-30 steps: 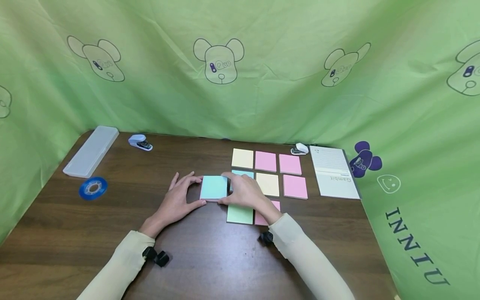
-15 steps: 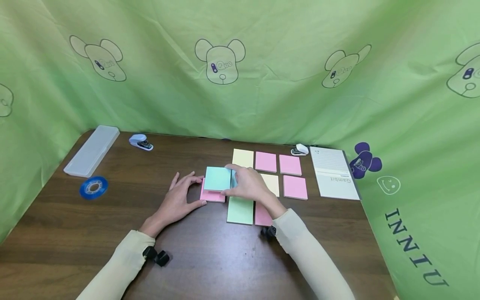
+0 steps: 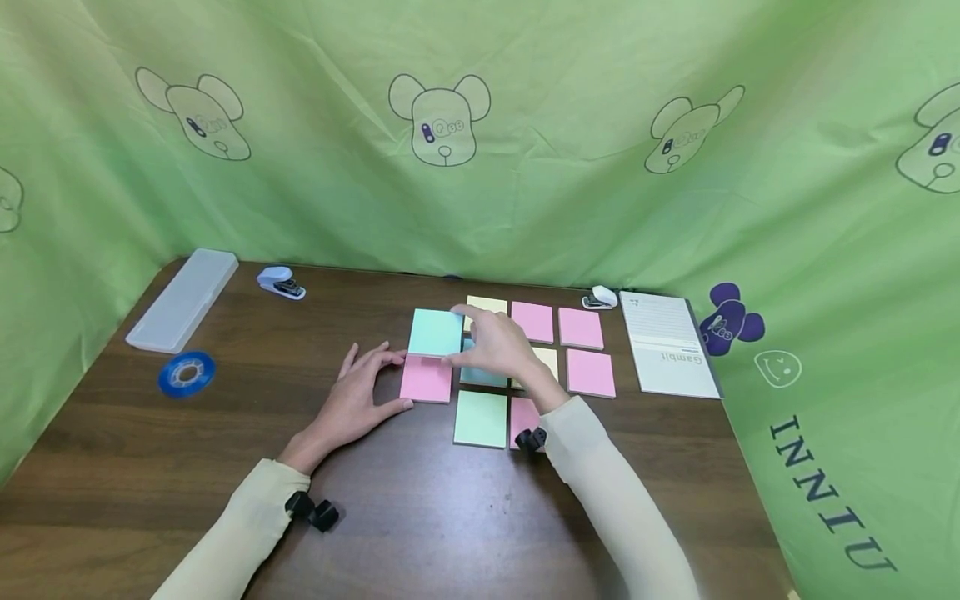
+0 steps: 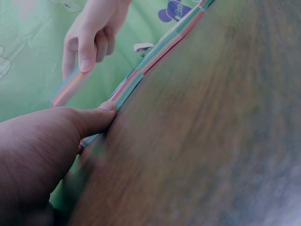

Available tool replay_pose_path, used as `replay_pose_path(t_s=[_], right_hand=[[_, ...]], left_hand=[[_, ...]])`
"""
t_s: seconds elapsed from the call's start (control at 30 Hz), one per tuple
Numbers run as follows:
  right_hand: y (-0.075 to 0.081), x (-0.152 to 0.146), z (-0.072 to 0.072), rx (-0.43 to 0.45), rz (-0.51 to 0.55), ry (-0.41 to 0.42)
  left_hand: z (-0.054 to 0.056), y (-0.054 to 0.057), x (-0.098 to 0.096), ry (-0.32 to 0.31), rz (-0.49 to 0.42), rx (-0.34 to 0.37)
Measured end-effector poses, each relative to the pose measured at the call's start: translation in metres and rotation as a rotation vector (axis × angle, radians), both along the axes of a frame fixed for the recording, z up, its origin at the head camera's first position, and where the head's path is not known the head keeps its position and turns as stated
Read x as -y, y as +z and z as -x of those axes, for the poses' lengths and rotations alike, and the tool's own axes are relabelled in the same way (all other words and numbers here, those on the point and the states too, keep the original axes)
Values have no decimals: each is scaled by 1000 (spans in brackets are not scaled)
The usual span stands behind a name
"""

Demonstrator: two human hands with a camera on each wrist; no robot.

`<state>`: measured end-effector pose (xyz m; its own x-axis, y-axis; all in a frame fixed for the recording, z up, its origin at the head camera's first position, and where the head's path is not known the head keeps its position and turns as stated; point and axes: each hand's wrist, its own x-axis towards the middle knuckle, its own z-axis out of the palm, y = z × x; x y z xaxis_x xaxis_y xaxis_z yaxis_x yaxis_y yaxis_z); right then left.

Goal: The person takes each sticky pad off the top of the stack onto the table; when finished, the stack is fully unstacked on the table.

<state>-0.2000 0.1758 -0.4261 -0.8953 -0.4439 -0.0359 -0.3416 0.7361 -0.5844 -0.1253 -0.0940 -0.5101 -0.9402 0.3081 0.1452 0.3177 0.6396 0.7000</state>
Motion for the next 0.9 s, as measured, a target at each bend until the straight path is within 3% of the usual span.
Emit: replay_pose_path(t_s=[0.3,0.9], right_hand=[[-9,1,19,6,-61,-44],[-26,12,47,40,-146,-48]], left_hand=[[1,-1,0,-2,11,5],[1,0,-1,-1,14,5]])
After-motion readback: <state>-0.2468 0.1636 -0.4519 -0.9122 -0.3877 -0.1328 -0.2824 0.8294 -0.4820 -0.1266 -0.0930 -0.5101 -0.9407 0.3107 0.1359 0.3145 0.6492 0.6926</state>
